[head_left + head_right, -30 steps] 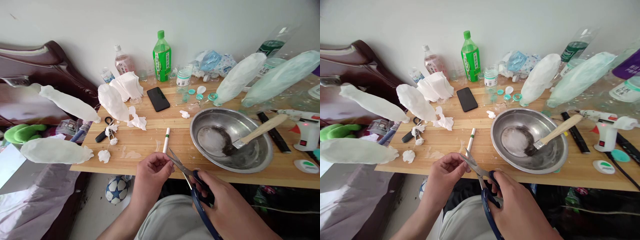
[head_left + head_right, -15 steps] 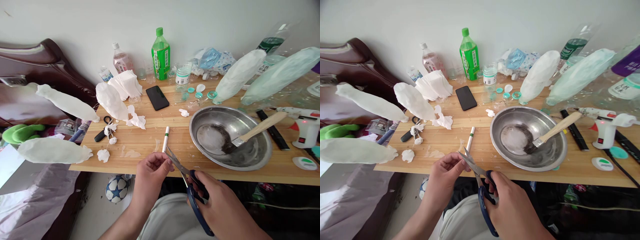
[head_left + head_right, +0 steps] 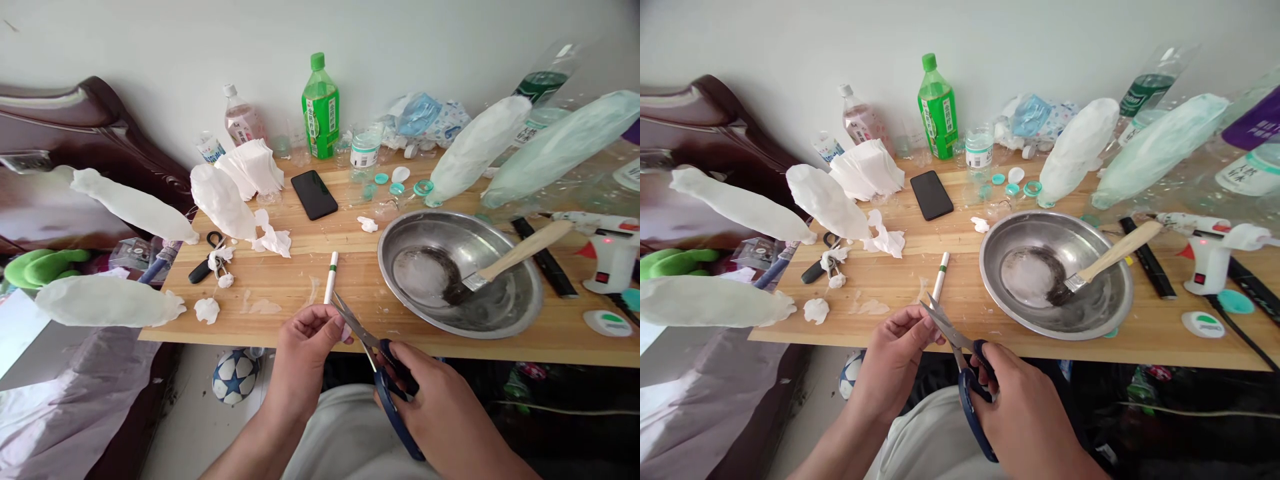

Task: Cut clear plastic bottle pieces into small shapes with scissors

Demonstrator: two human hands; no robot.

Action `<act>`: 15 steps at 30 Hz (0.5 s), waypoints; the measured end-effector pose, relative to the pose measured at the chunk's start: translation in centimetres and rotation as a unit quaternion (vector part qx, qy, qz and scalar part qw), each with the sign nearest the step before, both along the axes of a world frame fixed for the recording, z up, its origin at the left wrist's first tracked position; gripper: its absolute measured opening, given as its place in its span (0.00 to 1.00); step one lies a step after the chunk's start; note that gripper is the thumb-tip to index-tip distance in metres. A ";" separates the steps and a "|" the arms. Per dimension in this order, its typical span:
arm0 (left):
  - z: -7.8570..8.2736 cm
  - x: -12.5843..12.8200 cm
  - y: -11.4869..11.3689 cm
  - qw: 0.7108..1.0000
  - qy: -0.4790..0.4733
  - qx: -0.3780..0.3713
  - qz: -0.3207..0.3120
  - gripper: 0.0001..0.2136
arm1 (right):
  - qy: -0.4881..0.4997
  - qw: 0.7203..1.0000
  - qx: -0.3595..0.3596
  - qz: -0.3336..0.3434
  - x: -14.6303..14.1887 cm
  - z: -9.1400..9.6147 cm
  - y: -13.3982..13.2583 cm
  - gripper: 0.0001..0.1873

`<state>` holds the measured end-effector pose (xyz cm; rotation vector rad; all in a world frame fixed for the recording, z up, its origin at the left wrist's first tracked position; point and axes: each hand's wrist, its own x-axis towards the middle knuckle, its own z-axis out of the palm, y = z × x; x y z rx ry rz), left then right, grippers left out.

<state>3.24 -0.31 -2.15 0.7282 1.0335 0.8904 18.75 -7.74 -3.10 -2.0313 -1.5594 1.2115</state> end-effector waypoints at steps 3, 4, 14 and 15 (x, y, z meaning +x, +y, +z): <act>-0.1 0.0 -0.1 1.000 -0.009 -0.001 0.002 0.06 | -0.014 1.000 0.017 -0.001 0.1 -0.1 0.0 0.06; -0.1 0.0 -0.1 1.000 -0.008 -0.001 0.003 0.06 | -0.022 0.999 0.025 0.001 0.1 -0.2 0.0 0.05; 0.5 -0.3 0.3 0.999 0.020 0.018 -0.017 0.05 | -0.079 0.995 0.059 0.009 1.0 -0.7 0.4 0.04; 0.5 -0.5 0.3 1.000 0.021 0.019 -0.011 0.05 | -0.076 0.995 0.061 0.002 1.2 -0.8 0.4 0.04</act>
